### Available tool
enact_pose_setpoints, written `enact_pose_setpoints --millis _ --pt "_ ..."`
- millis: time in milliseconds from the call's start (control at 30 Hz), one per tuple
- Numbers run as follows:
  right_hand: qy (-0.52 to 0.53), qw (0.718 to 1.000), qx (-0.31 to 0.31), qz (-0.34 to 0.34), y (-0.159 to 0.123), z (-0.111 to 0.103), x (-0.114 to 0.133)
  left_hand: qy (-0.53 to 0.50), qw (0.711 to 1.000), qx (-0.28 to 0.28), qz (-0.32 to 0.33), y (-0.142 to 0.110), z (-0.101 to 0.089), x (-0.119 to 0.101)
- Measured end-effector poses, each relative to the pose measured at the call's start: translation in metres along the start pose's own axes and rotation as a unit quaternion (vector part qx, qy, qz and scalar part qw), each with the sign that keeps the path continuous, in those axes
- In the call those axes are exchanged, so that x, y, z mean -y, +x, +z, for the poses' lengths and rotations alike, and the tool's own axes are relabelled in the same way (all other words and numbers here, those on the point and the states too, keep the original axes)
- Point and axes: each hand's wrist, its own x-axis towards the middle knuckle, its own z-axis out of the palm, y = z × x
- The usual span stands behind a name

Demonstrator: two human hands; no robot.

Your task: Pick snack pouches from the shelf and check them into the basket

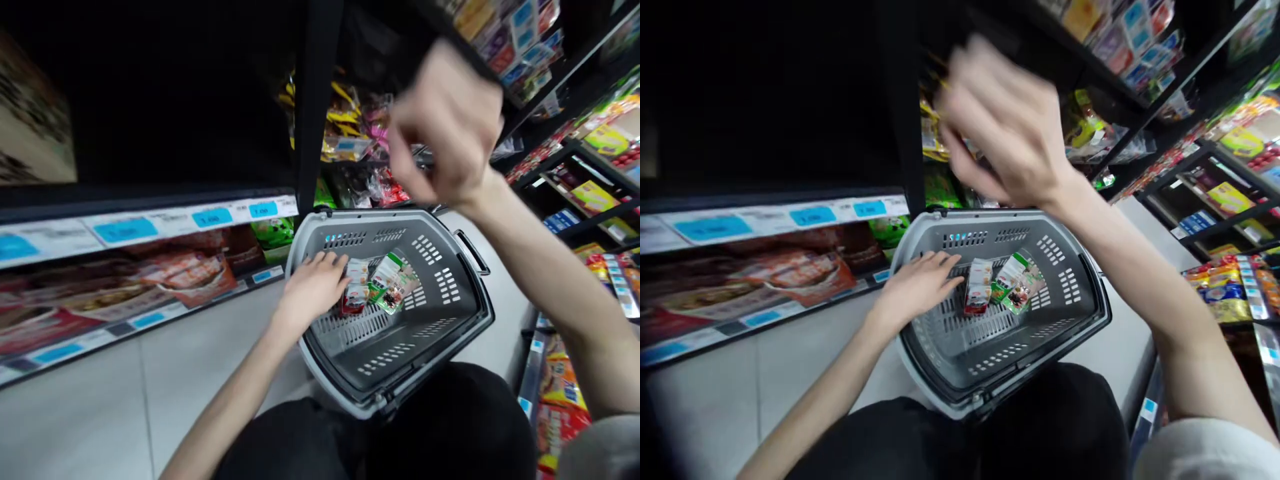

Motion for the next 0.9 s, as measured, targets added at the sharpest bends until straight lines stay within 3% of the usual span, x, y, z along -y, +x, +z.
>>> enact_pose_setpoints --millis 33,100,133,200,233,333,433,500,700,900 --pt "-0.016 0.999 0.033 -0.024 -0.016 0.008 -0.003 0.004 1.000 -0.001 -0.002 -0.001 -0.001 -0.001" --pt "-0.094 0.978 0.168 -0.082 -0.055 0.025 -0.019 0.007 1.000 0.005 -0.006 -0.001 -0.004 -0.002" --pt "-0.122 0.961 0.240 -0.060 -0.077 0.034 -0.030 0.006 1.000 0.012 -0.008 -0.002 -0.005 -0.002" --pt "-0.158 0.904 0.392 0.067 -0.116 0.050 -0.059 0.001 1.000 0.023 -0.009 -0.002 -0.007 -0.003" --pt "-0.161 0.858 0.466 0.148 -0.133 0.059 -0.075 0.000 1.000 0.026 -0.010 -0.002 -0.007 -0.003" --pt "-0.144 0.763 0.579 0.249 -0.170 0.088 -0.116 0.002 1.000 0.021 -0.009 -0.002 -0.005 -0.003" --pt "-0.144 0.710 0.618 0.305 -0.196 0.119 -0.145 0.014 1.000 0.010 -0.009 -0.001 -0.002 -0.002" --pt "-0.159 0.698 0.619 0.323 -0.210 0.138 -0.158 0.021 1.000 0.005 -0.008 -0.002 -0.001 -0.002" --pt "-0.226 0.717 0.572 0.329 -0.243 0.177 -0.177 0.030 1.000 -0.004 -0.005 -0.004 0.000 -0.002" --pt "-0.263 0.731 0.528 0.343 -0.264 0.190 -0.176 0.023 1.000 0.001 -0.004 -0.003 0.003 -0.001"
